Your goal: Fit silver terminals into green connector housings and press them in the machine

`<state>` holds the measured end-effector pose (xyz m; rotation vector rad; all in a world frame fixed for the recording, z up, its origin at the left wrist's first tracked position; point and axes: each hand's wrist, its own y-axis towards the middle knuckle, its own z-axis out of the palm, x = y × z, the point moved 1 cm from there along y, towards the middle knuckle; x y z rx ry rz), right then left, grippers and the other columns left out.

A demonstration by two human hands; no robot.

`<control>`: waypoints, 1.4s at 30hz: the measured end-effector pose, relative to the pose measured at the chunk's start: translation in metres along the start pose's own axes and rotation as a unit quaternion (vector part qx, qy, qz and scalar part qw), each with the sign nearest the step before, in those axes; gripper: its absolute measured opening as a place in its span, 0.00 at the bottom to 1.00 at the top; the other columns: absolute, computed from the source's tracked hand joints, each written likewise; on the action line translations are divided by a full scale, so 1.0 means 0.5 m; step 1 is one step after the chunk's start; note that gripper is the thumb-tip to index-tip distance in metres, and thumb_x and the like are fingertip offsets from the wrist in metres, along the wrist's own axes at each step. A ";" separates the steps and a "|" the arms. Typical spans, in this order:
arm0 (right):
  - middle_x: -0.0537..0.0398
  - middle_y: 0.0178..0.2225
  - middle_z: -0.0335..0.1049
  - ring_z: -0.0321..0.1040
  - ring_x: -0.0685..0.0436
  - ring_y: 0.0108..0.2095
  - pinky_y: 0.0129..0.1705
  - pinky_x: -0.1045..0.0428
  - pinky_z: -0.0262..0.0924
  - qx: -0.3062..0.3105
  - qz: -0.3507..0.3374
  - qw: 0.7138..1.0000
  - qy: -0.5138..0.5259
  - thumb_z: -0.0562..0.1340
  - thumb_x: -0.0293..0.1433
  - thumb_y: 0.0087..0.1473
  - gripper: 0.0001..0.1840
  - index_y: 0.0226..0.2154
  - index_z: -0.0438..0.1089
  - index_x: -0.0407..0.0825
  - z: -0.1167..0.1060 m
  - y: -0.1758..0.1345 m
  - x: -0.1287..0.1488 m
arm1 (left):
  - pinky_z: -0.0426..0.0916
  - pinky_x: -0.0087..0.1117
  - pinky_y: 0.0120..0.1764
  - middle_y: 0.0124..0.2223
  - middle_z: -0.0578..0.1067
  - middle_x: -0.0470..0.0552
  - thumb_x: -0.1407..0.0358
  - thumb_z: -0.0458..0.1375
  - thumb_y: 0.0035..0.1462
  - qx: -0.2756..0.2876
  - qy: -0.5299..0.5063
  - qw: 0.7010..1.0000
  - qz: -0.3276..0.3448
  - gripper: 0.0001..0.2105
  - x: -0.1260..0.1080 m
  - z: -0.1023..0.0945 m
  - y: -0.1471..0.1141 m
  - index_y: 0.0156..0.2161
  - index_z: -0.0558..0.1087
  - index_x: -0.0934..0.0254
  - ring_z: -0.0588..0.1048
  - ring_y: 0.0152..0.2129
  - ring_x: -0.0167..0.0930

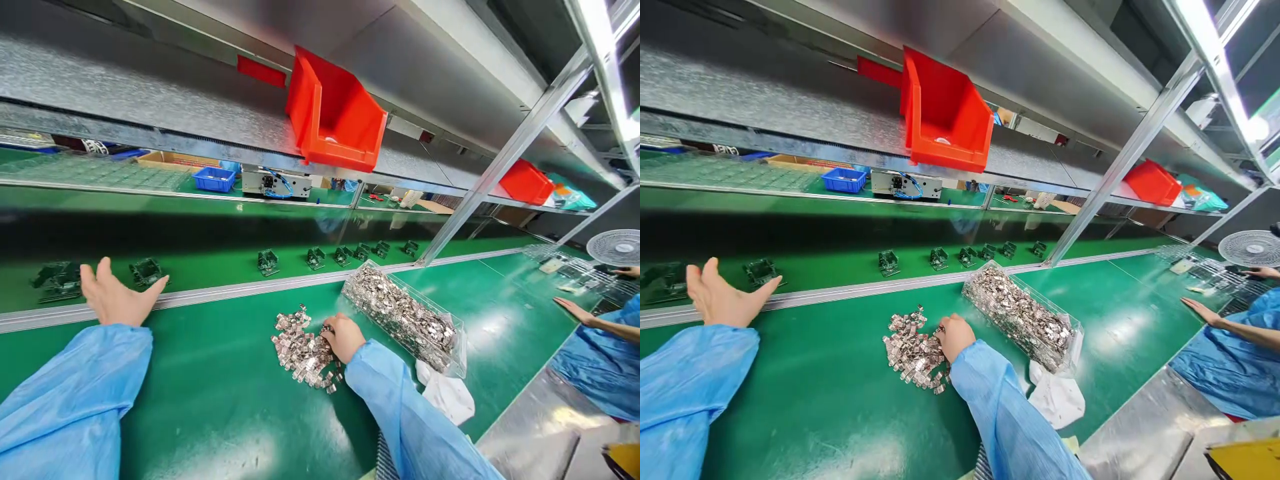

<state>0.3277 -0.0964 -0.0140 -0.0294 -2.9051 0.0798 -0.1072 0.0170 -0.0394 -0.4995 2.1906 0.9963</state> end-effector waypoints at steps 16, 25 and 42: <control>0.50 0.32 0.73 0.70 0.45 0.31 0.37 0.50 0.65 -0.111 -0.006 0.975 0.193 0.57 0.27 0.54 0.10 0.34 0.74 0.46 -0.045 -0.103 -0.016 | 0.73 0.44 0.46 0.49 0.71 0.57 0.52 0.67 0.38 0.107 -0.127 0.985 -0.034 0.37 -0.057 -0.064 -0.128 0.54 0.66 0.67 0.75 0.39 0.38; 0.57 0.22 0.70 0.65 0.50 0.18 0.20 0.54 0.62 -0.057 0.010 0.813 0.579 0.65 0.48 0.49 0.21 0.33 0.69 0.46 -0.056 -0.271 -0.034 | 0.66 0.54 0.55 0.59 0.66 0.61 0.45 0.65 0.38 0.312 -0.055 0.944 0.094 0.45 -0.101 -0.196 -0.363 0.60 0.58 0.61 0.69 0.54 0.50; 0.52 0.30 0.74 0.70 0.44 0.31 0.32 0.51 0.66 -0.203 0.033 0.808 0.552 0.67 0.38 0.52 0.09 0.34 0.76 0.49 -0.013 -0.474 -0.059 | 0.77 0.37 0.41 0.44 0.76 0.52 0.61 0.70 0.39 0.512 -0.432 0.739 -0.069 0.32 -0.357 -0.178 -0.636 0.49 0.62 0.61 0.80 0.36 0.34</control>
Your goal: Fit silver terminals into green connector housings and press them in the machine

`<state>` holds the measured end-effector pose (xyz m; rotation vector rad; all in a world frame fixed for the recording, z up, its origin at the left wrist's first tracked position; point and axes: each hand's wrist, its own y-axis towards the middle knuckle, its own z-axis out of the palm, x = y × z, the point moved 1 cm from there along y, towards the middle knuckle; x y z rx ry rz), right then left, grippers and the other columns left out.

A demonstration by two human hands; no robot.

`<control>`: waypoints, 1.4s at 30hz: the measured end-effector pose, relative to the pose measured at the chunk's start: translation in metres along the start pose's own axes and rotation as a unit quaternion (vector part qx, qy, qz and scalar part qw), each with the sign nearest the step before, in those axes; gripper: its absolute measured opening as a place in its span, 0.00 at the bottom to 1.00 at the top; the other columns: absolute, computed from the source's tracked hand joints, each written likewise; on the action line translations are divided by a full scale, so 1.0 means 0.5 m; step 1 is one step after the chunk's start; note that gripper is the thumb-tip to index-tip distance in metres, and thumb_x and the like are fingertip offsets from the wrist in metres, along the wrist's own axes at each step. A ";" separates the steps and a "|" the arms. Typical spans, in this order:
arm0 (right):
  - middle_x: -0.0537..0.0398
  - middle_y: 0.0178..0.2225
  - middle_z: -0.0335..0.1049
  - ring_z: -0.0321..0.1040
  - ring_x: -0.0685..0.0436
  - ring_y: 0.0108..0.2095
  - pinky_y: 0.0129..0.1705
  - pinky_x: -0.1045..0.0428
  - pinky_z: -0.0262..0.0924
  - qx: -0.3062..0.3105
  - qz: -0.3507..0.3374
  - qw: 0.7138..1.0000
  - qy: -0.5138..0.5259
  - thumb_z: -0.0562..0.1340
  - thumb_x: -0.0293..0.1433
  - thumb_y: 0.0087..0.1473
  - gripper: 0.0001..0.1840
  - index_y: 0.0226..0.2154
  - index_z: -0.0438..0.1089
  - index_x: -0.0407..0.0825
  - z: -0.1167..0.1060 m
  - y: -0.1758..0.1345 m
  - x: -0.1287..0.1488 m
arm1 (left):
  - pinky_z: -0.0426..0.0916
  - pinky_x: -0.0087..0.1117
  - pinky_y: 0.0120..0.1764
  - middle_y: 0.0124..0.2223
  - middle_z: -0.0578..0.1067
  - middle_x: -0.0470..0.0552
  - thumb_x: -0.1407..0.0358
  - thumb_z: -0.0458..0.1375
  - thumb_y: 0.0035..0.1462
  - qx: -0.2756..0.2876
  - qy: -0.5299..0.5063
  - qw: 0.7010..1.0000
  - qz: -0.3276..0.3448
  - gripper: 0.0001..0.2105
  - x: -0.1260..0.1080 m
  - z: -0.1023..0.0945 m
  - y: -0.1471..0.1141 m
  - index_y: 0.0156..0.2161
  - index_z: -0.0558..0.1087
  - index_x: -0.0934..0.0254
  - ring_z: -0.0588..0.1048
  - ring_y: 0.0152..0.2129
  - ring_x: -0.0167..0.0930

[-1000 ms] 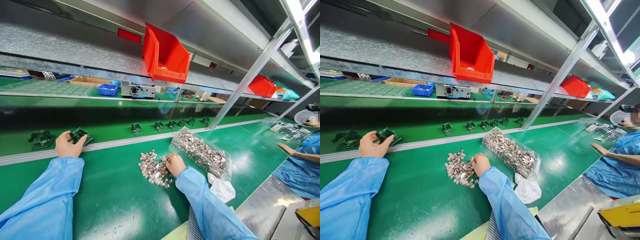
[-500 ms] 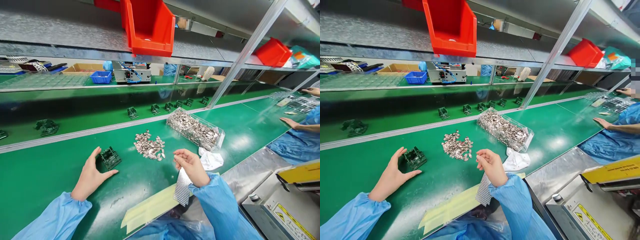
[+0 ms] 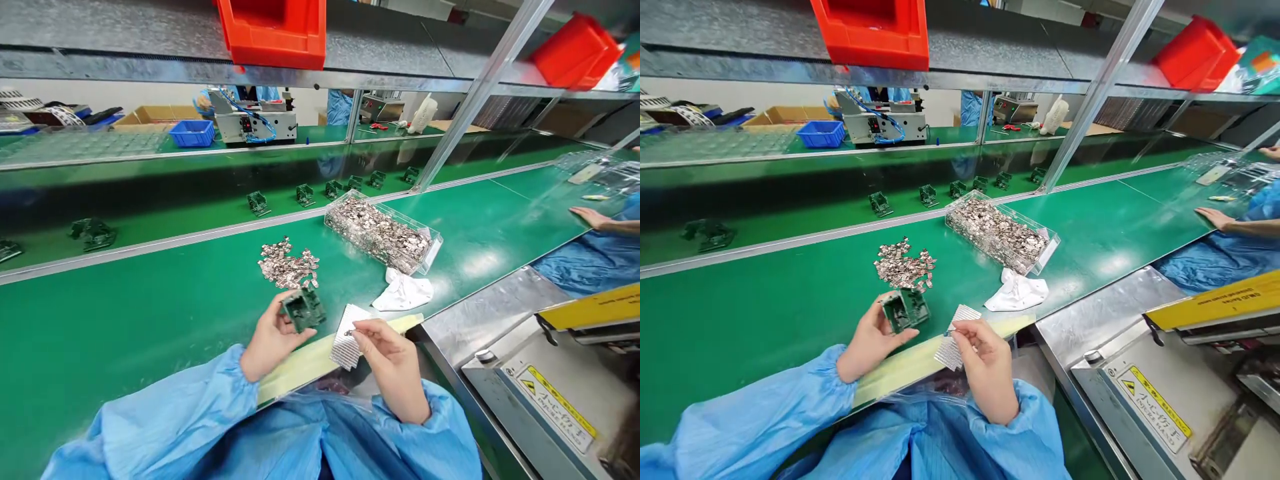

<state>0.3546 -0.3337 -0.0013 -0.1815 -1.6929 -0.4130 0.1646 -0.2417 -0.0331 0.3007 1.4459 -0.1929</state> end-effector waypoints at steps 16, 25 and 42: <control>0.59 0.27 0.72 0.65 0.49 0.26 0.30 0.53 0.62 -0.052 0.041 0.995 -0.070 0.64 0.32 0.52 0.13 0.39 0.61 0.51 0.035 -0.039 -0.028 | 0.70 0.24 0.30 0.39 0.74 0.50 0.68 0.62 0.53 0.185 0.042 0.982 -0.022 0.21 0.014 0.075 -0.042 0.52 0.66 0.61 0.74 0.29 0.26; 0.58 0.29 0.69 0.67 0.47 0.29 0.31 0.53 0.65 -0.071 0.061 0.994 -0.061 0.64 0.37 0.54 0.14 0.40 0.60 0.52 0.043 -0.051 -0.040 | 0.67 0.25 0.26 0.31 0.74 0.48 0.62 0.56 0.59 0.180 0.119 0.976 0.006 0.15 0.008 0.071 -0.043 0.52 0.67 0.59 0.72 0.23 0.27; 0.61 0.25 0.65 0.62 0.50 0.26 0.26 0.57 0.62 -0.042 0.147 0.975 0.163 0.71 0.34 0.43 0.16 0.30 0.63 0.50 0.042 -0.051 -0.038 | 0.69 0.26 0.31 0.36 0.75 0.50 0.64 0.56 0.59 0.156 0.093 0.983 -0.024 0.13 0.007 0.082 -0.063 0.50 0.67 0.60 0.73 0.29 0.28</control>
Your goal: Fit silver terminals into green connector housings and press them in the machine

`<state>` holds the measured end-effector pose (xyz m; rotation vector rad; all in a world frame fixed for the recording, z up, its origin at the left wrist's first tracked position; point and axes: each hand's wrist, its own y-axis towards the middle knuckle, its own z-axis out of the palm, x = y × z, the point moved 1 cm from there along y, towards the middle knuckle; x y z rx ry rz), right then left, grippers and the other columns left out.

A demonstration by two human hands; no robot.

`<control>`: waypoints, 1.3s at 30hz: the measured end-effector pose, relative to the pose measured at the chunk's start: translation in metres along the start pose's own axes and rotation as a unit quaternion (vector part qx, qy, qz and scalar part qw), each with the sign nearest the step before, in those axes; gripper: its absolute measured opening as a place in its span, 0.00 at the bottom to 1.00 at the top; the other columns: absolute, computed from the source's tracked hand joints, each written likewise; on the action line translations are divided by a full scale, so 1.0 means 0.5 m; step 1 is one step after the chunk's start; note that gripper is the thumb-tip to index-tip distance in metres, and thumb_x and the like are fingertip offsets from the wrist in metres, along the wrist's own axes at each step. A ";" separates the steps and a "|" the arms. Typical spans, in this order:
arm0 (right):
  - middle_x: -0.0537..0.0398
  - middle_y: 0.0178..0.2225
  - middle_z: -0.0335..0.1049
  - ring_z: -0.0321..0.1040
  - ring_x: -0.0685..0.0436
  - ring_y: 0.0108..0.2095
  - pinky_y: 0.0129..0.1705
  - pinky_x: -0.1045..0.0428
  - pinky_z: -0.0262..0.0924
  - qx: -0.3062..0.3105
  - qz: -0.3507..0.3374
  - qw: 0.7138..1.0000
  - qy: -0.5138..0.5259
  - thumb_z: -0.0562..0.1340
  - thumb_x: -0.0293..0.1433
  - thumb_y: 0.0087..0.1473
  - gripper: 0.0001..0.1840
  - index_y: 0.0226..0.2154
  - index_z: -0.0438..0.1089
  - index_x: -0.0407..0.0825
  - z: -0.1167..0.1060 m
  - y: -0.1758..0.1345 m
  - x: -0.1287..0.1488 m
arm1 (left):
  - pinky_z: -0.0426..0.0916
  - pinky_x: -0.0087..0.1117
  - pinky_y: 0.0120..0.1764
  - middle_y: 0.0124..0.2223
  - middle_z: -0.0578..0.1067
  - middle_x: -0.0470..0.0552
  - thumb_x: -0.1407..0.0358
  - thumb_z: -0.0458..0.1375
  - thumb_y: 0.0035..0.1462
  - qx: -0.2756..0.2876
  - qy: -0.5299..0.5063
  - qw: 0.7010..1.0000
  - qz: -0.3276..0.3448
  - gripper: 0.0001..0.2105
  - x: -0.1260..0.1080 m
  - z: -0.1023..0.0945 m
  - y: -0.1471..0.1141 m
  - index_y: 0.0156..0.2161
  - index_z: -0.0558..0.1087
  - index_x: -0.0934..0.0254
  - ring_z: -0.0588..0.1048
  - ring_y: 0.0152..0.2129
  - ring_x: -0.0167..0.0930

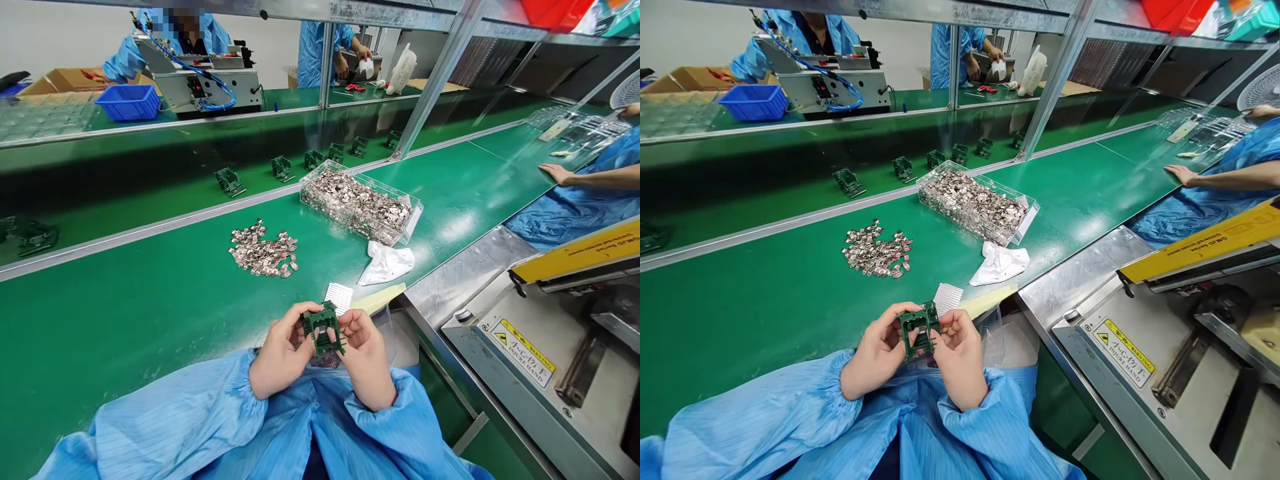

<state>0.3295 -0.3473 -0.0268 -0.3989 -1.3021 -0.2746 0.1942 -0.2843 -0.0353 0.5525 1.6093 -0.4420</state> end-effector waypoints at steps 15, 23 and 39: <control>0.60 0.26 0.65 0.63 0.50 0.27 0.30 0.55 0.61 -0.055 -0.008 0.997 0.049 0.71 0.38 0.46 0.16 0.29 0.65 0.49 -0.056 -0.026 -0.043 | 0.70 0.27 0.34 0.38 0.74 0.50 0.65 0.56 0.58 0.017 0.019 1.000 0.016 0.13 -0.018 0.027 0.016 0.49 0.67 0.63 0.73 0.31 0.28; 0.50 0.25 0.73 0.68 0.46 0.24 0.28 0.51 0.65 0.018 0.048 0.995 -0.087 0.62 0.55 0.51 0.27 0.30 0.73 0.46 -0.084 -0.025 -0.115 | 0.70 0.30 0.43 0.40 0.73 0.51 0.67 0.59 0.53 -0.021 -0.042 0.998 0.045 0.16 0.007 0.082 0.142 0.47 0.64 0.65 0.75 0.37 0.30; 0.54 0.19 0.67 0.64 0.45 0.23 0.27 0.51 0.56 0.064 -0.066 0.949 -0.301 0.56 0.46 0.57 0.23 0.17 0.68 0.51 -0.108 -0.013 -0.154 | 0.69 0.27 0.37 0.38 0.74 0.50 0.68 0.58 0.56 0.017 0.009 0.998 0.068 0.17 0.023 0.096 0.145 0.51 0.65 0.64 0.73 0.33 0.28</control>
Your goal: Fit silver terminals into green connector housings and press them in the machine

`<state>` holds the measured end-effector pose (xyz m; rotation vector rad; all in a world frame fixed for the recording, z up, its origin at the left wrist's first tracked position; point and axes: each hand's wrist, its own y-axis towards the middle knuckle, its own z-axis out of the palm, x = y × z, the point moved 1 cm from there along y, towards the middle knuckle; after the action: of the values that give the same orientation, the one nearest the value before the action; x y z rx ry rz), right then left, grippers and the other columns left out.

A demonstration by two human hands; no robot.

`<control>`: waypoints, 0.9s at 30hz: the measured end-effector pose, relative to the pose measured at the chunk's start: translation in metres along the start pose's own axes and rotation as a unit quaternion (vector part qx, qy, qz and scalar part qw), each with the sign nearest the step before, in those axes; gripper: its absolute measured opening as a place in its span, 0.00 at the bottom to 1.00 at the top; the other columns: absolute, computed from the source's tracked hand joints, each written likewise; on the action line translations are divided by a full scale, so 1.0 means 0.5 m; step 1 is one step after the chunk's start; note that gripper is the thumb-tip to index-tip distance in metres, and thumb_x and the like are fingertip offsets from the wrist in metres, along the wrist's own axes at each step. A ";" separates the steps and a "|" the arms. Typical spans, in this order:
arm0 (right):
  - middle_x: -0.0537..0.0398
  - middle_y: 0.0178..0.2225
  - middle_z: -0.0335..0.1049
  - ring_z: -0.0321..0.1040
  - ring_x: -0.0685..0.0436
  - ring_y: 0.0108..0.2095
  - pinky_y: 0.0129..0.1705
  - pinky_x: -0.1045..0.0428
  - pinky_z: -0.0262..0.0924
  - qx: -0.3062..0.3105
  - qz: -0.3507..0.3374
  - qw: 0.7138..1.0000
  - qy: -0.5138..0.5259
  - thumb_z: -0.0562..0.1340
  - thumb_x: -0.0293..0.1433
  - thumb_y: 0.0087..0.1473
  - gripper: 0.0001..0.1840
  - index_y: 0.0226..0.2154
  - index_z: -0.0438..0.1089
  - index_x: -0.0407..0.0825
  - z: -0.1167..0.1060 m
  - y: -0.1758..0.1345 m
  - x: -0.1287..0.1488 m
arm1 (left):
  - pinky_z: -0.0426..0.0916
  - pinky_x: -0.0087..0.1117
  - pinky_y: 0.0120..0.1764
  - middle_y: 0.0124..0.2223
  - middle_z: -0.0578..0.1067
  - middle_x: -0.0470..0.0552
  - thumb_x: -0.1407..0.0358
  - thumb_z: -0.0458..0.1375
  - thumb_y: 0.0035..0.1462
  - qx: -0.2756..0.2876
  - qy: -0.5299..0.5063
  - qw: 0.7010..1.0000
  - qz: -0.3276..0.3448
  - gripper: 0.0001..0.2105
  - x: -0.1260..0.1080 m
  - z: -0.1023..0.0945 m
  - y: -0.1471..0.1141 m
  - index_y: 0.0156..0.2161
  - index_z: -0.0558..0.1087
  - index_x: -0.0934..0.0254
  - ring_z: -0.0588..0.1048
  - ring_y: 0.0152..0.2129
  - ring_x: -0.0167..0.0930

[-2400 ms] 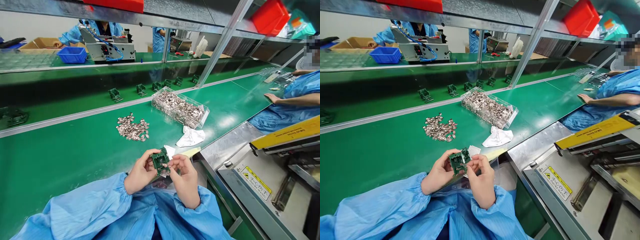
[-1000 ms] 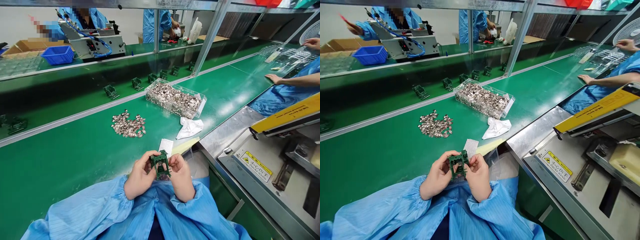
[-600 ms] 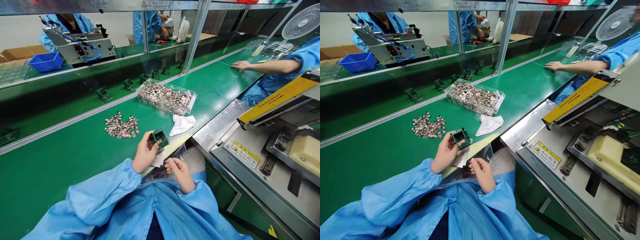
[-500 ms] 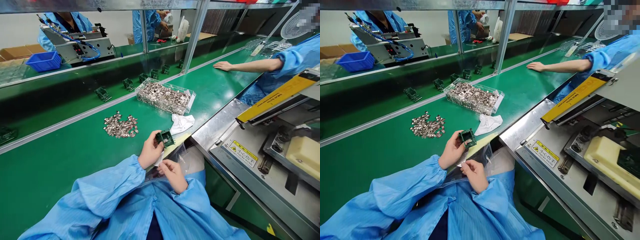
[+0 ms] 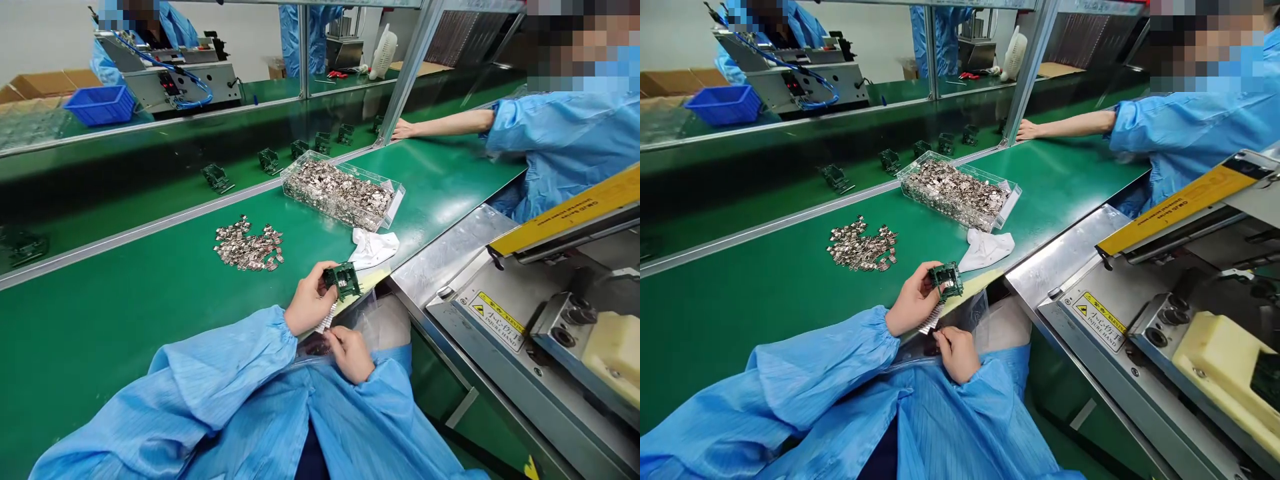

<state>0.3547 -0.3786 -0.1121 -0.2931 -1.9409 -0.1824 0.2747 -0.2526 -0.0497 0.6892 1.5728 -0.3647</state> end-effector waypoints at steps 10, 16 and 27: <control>0.55 0.28 0.75 0.70 0.47 0.26 0.30 0.53 0.64 -0.118 0.000 0.993 0.005 0.62 0.38 0.57 0.10 0.34 0.76 0.50 -0.117 0.002 0.107 | 0.70 0.27 0.32 0.37 0.73 0.50 0.60 0.58 0.58 -0.021 -0.057 0.998 -0.003 0.19 0.007 -0.009 -0.019 0.53 0.65 0.62 0.71 0.29 0.28; 0.53 0.31 0.69 0.67 0.44 0.33 0.33 0.50 0.63 -0.202 -0.133 0.970 -0.021 0.60 0.31 0.57 0.06 0.34 0.74 0.51 -0.106 0.050 0.166 | 0.69 0.28 0.32 0.33 0.72 0.48 0.61 0.56 0.59 0.010 -0.040 0.999 -0.006 0.18 -0.016 -0.014 -0.029 0.54 0.65 0.61 0.71 0.27 0.28; 0.54 0.29 0.63 0.61 0.44 0.31 0.32 0.50 0.59 -0.242 -0.073 0.967 -0.034 0.63 0.37 0.55 0.10 0.25 0.67 0.51 -0.080 0.062 0.160 | 0.60 0.25 0.24 0.35 0.73 0.48 0.68 0.52 0.60 0.045 0.048 0.997 0.048 0.15 -0.037 -0.014 -0.046 0.53 0.65 0.61 0.65 0.20 0.24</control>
<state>0.3707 -0.3503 -0.0233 -0.4816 -1.9657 -0.7574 0.2549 -0.2697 -0.0346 0.8599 1.6157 -0.3368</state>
